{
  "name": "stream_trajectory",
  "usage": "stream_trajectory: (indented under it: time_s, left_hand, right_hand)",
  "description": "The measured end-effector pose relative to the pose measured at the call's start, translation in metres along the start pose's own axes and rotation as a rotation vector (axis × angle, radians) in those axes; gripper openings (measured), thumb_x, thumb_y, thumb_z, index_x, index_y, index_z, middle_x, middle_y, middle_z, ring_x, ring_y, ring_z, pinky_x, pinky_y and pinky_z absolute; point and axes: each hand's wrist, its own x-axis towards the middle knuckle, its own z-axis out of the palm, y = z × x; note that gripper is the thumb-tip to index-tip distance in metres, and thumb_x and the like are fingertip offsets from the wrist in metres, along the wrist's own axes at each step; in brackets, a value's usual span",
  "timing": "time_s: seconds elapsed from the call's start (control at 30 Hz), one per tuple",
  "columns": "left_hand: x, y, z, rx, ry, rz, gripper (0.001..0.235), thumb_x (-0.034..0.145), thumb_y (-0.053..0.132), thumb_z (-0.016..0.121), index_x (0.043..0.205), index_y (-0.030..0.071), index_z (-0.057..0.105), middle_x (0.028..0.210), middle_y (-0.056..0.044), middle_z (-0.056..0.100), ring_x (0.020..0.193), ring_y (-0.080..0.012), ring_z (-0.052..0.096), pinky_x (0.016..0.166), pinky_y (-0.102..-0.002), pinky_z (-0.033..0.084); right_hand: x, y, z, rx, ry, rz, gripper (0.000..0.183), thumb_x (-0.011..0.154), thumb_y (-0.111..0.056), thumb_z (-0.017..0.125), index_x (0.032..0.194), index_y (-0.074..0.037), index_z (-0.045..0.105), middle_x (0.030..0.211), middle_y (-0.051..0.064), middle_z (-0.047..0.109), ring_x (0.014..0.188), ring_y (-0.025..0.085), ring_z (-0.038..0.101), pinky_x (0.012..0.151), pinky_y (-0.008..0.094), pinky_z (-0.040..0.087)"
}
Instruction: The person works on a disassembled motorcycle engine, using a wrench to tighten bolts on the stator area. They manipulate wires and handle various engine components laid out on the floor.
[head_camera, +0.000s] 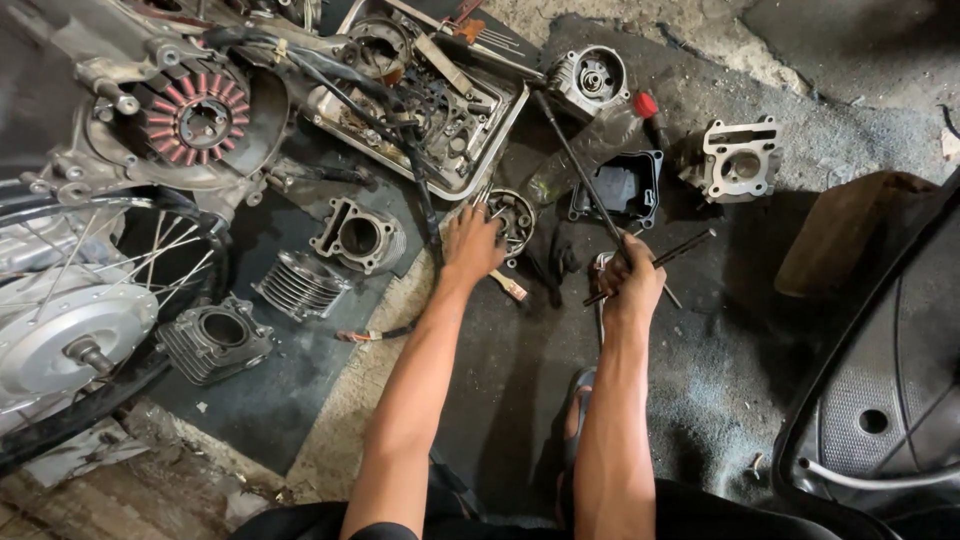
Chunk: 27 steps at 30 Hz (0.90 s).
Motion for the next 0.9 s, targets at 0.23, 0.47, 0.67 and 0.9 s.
stream_trajectory:
  time_s: [0.23,0.47,0.67,0.9]
  left_hand:
    - [0.014,0.018,0.025,0.241,-0.087,0.024,0.055,0.083,0.020,0.080,0.134,0.011,0.060,0.137,-0.019,0.048,0.123,-0.0337,0.047,0.091,-0.048,0.040]
    - [0.016,0.038,0.025,0.381,-0.062,-0.154,0.021,0.093,0.023,0.063,0.104,0.017,0.079,0.135,-0.011,0.058,0.121,-0.0289,0.050,0.092,-0.051,0.039]
    - [0.025,0.035,0.064,0.385,-0.052,-0.086,0.018,0.093,0.018,0.062,0.100,0.016,0.079,0.133,-0.012,0.060,0.120,-0.0293,0.050,0.090,-0.051,0.038]
    - [0.004,0.032,0.065,0.326,0.350,0.063,0.013,0.084,0.010,0.065,0.086,0.006,0.077,0.106,-0.017,0.066,0.102,-0.0337,0.056,0.083,-0.055,0.040]
  right_hand:
    - [0.000,0.000,0.000,-0.007,-0.019,0.008,0.014,0.092,-0.018,0.064,0.091,-0.005,0.068,0.052,-0.004,0.027,0.037,0.005,0.026,0.033,0.022,0.024]
    - [-0.002,-0.002,0.007,-0.026,0.011,0.034,0.010,0.092,-0.017,0.065,0.089,-0.007,0.067,0.052,-0.003,0.028,0.038,0.006,0.025,0.034,0.023,0.024]
    - [0.003,0.003,0.004,-0.022,0.051,0.059,0.009,0.092,-0.018,0.067,0.088,-0.010,0.067,0.051,-0.002,0.029,0.038,0.008,0.026,0.033,0.025,0.024]
    - [0.014,0.013,-0.007,-0.051,0.031,0.061,0.015,0.094,-0.020,0.066,0.083,-0.011,0.063,0.053,-0.004,0.025,0.039,0.007,0.024,0.035,0.024,0.022]
